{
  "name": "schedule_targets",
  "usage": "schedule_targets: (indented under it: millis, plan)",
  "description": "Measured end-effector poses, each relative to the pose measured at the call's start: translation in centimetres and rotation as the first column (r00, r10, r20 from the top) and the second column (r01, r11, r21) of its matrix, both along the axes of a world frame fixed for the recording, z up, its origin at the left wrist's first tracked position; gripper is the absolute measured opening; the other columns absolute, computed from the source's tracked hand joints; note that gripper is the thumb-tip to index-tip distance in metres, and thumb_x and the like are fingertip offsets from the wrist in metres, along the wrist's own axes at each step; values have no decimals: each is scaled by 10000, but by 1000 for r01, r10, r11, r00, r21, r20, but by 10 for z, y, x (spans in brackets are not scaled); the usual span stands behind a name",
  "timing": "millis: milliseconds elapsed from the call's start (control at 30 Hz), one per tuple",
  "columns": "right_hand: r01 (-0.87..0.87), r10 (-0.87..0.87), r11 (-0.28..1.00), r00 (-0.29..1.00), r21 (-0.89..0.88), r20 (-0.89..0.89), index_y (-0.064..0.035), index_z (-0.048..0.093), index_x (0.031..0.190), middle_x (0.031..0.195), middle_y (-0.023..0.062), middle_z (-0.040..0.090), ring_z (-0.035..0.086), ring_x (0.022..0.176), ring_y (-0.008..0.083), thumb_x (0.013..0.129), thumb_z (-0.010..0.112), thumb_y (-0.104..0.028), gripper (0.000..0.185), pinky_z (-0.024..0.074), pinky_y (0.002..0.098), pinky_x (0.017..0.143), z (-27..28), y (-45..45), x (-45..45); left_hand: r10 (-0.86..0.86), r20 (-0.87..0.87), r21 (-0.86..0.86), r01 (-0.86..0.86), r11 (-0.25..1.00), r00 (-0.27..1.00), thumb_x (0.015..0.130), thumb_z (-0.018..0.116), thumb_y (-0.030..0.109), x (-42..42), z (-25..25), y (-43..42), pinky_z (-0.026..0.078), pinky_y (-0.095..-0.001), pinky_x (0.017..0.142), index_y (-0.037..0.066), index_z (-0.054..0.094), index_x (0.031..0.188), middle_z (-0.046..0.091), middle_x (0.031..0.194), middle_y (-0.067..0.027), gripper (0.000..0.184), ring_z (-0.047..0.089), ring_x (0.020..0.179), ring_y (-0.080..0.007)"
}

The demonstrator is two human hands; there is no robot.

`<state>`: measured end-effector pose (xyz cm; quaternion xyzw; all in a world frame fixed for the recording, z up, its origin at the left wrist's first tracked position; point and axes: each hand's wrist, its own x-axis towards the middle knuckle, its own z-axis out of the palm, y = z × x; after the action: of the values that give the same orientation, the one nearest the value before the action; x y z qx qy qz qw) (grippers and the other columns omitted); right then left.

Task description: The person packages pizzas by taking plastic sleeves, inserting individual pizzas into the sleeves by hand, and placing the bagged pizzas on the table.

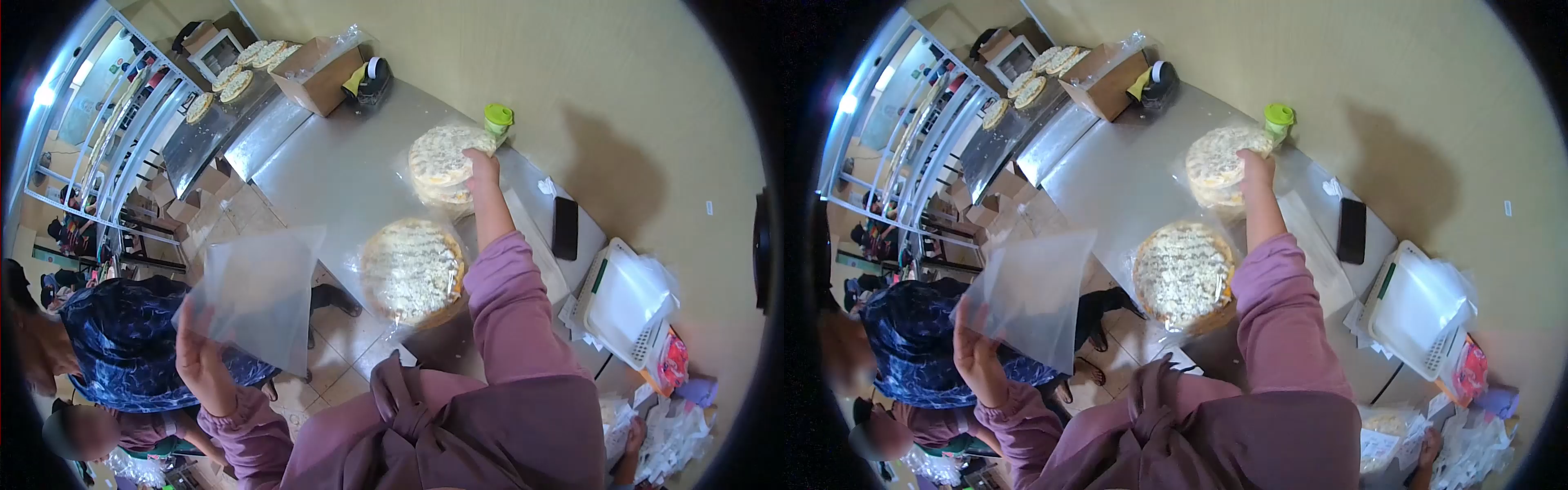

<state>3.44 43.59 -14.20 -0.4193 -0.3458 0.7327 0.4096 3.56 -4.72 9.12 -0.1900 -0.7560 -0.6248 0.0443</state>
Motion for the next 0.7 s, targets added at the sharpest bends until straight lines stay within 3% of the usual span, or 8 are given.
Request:
schedule_targets:
  millis: [167,233,300,367,400,500,667,700]
  plan:
    - [-237,179,962,924,-137,-337,41,476,1122,1052,163,566,580,926,302,710,614,-1,436,495,416,793,-18,13,26,-9,-85,75,16,997,996,727,328,-140,-20,19,45,485,-227,732,-14,349,1311,409,1323,-154,598,484,1142,-234]
    - [-318,233,942,852,-109,-469,19,521,1071,985,123,592,576,907,272,687,636,-13,403,468,412,824,-2,15,55,-45,-112,114,58,992,993,742,327,-98,-21,29,70,482,-273,812,-11,331,1321,362,1355,-139,586,423,1207,-251]
    - [-299,286,953,849,43,-444,26,443,1193,1165,161,524,517,1062,323,798,596,-185,474,433,443,902,-3,23,90,-71,-114,129,86,988,991,743,325,-98,-22,34,92,476,-283,826,-1,322,1328,346,1367,-129,594,411,1216,-256]
    - [-352,301,929,537,115,-788,-31,434,1240,1255,159,463,474,1124,308,860,489,-336,490,402,452,940,28,4,131,-108,-108,137,122,983,988,744,322,-99,-23,35,111,471,-292,839,9,313,1336,330,1379,-120,602,400,1226,-262]
    - [-350,295,931,545,106,-785,-31,434,1240,1255,159,463,474,1124,308,860,489,-336,490,402,452,940,18,-2,143,-161,-117,140,177,974,980,745,324,-105,-24,31,121,472,-295,838,20,311,1339,327,1383,-110,608,396,1229,-262]
    - [-89,62,996,637,6,-768,-78,375,1306,1343,138,378,419,1190,298,900,332,-471,567,367,453,981,-1,-24,177,-331,-104,156,344,926,938,748,338,-125,-28,5,157,471,-307,840,52,314,1346,319,1391,-93,624,383,1240,-257]
    - [-52,-75,989,644,-142,-761,-96,372,1312,1337,121,392,423,1187,288,909,299,-475,558,356,451,990,14,-80,219,-592,-161,-159,572,805,789,737,386,-131,-43,-58,213,450,-355,886,60,357,1320,334,1379,-135,614,383,1238,-292]
    - [-54,-68,989,645,-134,-761,-96,372,1312,1337,121,392,422,1188,288,910,300,-474,557,356,451,991,17,-88,230,-628,-297,-406,500,765,720,702,382,-140,-40,-58,221,432,-347,907,37,352,1314,320,1377,-163,638,411,1203,-309]
